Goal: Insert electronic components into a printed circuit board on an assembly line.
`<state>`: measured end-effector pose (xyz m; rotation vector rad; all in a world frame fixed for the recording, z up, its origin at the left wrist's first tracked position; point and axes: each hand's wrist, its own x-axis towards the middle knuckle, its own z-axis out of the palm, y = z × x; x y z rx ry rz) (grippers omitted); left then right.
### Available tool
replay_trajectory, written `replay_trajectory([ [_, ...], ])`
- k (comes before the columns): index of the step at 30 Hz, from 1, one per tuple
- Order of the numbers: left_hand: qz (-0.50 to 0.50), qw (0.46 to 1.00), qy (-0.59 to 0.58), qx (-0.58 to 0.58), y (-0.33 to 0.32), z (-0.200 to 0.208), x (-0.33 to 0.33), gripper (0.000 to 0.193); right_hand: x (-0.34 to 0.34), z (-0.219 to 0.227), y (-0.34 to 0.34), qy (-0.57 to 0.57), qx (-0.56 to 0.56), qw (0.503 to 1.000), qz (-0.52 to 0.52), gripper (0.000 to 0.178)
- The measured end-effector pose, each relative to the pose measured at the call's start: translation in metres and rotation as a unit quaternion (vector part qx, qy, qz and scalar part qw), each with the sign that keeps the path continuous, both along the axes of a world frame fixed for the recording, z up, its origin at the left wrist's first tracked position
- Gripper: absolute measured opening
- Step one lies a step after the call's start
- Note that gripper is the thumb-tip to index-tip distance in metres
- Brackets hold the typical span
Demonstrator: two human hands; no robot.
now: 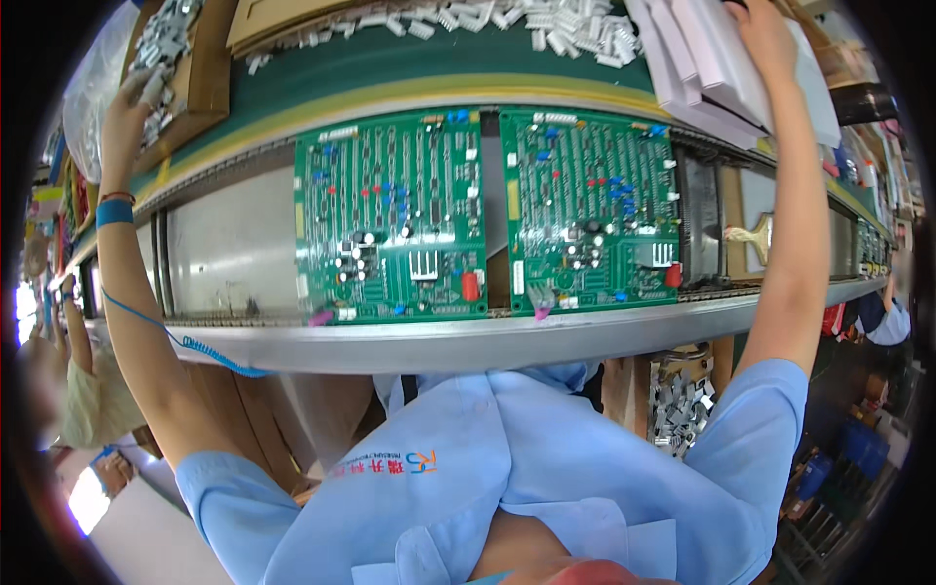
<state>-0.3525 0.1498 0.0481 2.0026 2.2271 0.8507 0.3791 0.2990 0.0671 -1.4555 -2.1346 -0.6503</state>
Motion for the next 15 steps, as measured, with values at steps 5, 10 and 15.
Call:
replay_trajectory([
  [5, 0.049, 0.997, -0.056, 0.007, -0.030, 0.026, 0.070, 0.036, 0.017, -0.016, 0.019, -0.009, 0.076, 0.997, 0.003, 0.022],
  [10, -0.044, 0.996, -0.060, 0.054, -0.041, 0.027, 0.117, 0.032, -0.013, 0.011, -0.034, 0.366, -0.084, 0.921, 0.105, 0.024],
  [15, -0.301, 0.921, -0.216, -0.121, -0.094, 0.037, 0.233, 0.034, -0.107, -0.001, -0.201, 0.336, -0.343, 0.837, 0.261, 0.024],
])
